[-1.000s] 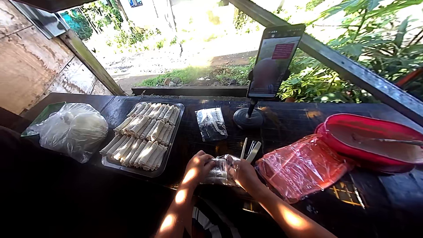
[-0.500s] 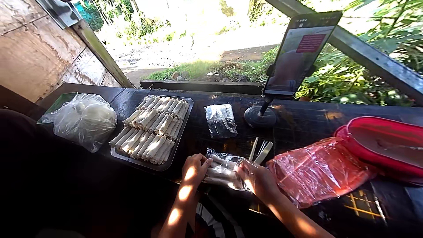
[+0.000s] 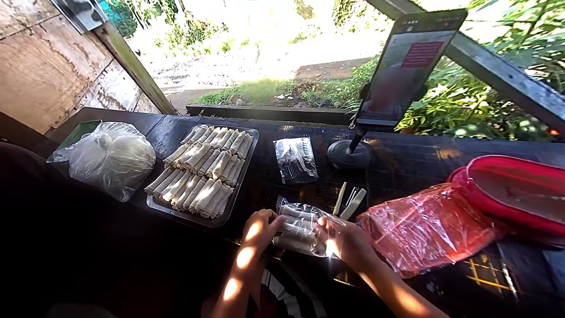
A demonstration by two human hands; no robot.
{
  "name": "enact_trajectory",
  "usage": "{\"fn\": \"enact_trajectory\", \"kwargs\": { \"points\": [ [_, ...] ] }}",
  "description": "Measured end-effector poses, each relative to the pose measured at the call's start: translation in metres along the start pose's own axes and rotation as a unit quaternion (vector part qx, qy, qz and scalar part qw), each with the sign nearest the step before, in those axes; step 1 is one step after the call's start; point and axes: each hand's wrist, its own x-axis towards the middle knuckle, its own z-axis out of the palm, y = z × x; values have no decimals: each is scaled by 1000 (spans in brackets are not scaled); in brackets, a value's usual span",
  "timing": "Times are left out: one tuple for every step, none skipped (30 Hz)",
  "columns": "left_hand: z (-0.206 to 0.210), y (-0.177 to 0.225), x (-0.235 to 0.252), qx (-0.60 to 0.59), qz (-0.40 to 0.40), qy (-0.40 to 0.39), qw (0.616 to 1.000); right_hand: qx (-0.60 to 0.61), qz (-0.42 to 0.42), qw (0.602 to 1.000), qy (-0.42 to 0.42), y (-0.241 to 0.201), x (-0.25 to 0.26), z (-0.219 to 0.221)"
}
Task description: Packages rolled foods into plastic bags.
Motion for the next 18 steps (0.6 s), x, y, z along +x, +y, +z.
{"fn": "enact_trajectory", "kwargs": {
  "points": [
    [0,-3,0,-18,8,1,1000,-11,-2,1000,22,-2,0,2],
    [1,-5,0,-36,11,-1,999,-30,5,999,27,-4,1,2],
    [1,-7,0,-54,14,-5,998,-56,22,998,14,-7,3,0],
    [1,-10,-1,-69,18,-7,997,-76,53,995,-21,-11,6,-3],
    [1,-12,-1,-82,25,-10,996,-86,73,992,-49,-13,8,-5],
    [1,-15,-3,-95,32,-10,995,-89,63,993,-44,-10,7,-3],
    [1,-18,-4,-106,40,-9,993,-81,39,996,-24,-6,5,0],
    [2,-21,-6,-121,49,-6,991,-64,12,998,-2,0,2,2],
    [3,-25,-7,-137,59,2,989,-44,-18,999,22,6,-1,4],
    [4,-29,-9,-155,67,10,986,-26,-52,997,48,11,-5,6],
    [5,-32,-10,-172,76,20,982,-8,-83,994,73,16,-7,9],
    [7,-34,-11,-182,86,28,979,18,-101,991,82,20,-9,10],
    [8,-35,-11,-180,96,32,978,37,-112,990,82,21,-11,9],
    [9,-34,-11,-172,108,36,979,44,-119,988,82,21,-13,8],
    [11,-34,-11,-158,122,39,979,39,-127,988,83,19,-13,8],
    [11,-33,-10,-142,134,42,980,27,-136,986,87,19,-13,9],
    [12,-31,-9,-128,143,46,980,11,-144,985,94,18,-12,11],
    [13,-30,-8,-115,149,51,981,-8,-152,983,105,17,-10,13]
  ]
}}
